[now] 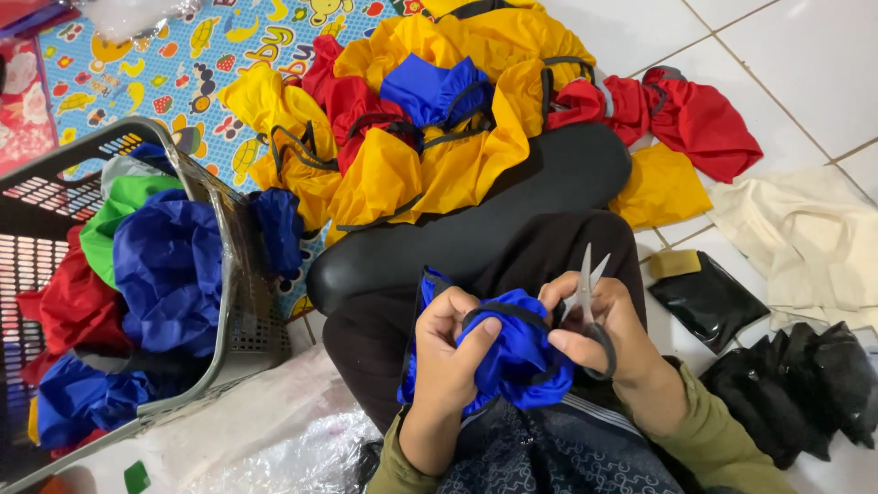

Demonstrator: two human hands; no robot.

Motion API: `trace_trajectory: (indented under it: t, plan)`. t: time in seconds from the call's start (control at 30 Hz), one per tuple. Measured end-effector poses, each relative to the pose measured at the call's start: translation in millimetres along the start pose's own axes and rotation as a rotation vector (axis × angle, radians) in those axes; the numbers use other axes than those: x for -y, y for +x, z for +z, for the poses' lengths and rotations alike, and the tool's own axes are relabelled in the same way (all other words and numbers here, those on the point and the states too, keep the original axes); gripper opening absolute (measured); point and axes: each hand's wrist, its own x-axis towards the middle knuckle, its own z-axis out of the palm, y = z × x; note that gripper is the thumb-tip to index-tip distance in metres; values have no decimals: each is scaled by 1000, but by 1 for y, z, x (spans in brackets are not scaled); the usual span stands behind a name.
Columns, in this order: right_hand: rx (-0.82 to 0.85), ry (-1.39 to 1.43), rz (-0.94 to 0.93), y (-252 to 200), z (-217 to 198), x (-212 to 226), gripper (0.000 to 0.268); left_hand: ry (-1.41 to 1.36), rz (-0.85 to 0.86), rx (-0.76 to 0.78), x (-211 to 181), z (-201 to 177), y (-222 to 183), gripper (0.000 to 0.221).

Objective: The person folds red fabric covers, places them into clear plastic bags, and then uses scissors to trim excess material from blue fabric pieces.

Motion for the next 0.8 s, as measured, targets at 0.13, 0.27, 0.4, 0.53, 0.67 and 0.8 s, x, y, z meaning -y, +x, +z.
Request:
trace_trajectory:
  t: [0.13, 0.27, 0.4, 0.53, 0.67, 0.8]
  plan:
    - [23, 361, 15, 2, 5, 23, 21, -134, -33, 9, -4, -13, -4, 28]
    - [36, 415, -9, -2, 16, 47, 17, -159, -54, 43, -12, -26, -14, 27]
    - [49, 359, -57, -13, 22, 39, 15, 19, 18, 23, -32, -35, -30, 24]
    - [-191, -459, -229, -18, 17, 29, 58, 348, 239, -144, -51, -37, -37, 29]
    - [-175, -1137, 246, -21, -19, 4, 108, 522, 417, -363, -54, -56, -32, 27]
    - [-187, -1178, 492, -43, -72, -72, 83, 534, 419, -389, -47, -63, -24, 28]
